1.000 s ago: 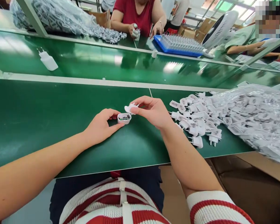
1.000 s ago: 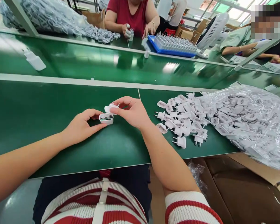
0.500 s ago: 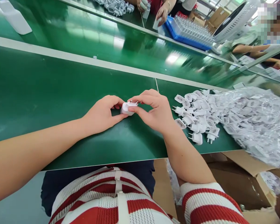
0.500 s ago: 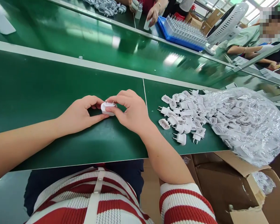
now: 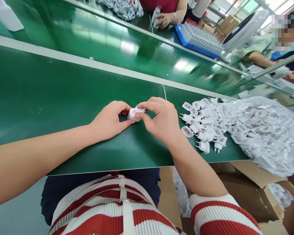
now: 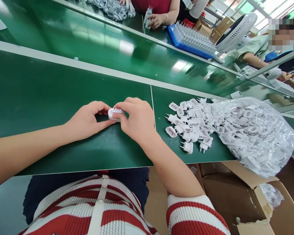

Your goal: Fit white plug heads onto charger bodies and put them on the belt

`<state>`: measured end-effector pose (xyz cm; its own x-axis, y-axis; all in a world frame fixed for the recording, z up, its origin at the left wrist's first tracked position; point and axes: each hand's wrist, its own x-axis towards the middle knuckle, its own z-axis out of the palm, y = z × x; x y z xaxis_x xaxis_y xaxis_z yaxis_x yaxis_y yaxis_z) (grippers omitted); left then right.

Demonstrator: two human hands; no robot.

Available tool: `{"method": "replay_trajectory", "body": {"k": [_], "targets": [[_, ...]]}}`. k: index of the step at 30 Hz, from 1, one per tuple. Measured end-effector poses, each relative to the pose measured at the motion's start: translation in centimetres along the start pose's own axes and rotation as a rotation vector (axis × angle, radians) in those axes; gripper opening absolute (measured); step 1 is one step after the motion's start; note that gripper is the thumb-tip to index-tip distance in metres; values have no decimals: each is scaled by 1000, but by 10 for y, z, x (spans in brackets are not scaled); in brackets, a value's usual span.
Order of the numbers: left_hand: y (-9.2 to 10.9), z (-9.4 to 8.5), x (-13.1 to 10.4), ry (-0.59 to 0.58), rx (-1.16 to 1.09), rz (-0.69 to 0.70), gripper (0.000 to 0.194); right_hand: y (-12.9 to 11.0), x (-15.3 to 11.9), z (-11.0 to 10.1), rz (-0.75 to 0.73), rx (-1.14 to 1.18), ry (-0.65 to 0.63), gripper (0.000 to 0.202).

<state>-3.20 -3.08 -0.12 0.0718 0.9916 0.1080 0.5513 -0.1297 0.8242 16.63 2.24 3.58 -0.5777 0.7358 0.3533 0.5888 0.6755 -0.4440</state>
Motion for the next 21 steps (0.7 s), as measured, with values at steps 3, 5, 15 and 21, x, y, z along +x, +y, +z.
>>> {"method": "replay_trajectory", "body": {"k": [3,5,15,21], "targets": [[1,0,0,6,-3,-8,41,-7,5,-5,-59,-135,-17,9],[1,0,0,12,-2,-7,39,-12,10,-9,-96,-212,-64,15],[-3,-4,1,-38,21,-43,37,4,13,0,13,459,-208,20],[2,-5,1,-32,34,-70,39,-3,18,-1,-49,121,-261,26]]}}
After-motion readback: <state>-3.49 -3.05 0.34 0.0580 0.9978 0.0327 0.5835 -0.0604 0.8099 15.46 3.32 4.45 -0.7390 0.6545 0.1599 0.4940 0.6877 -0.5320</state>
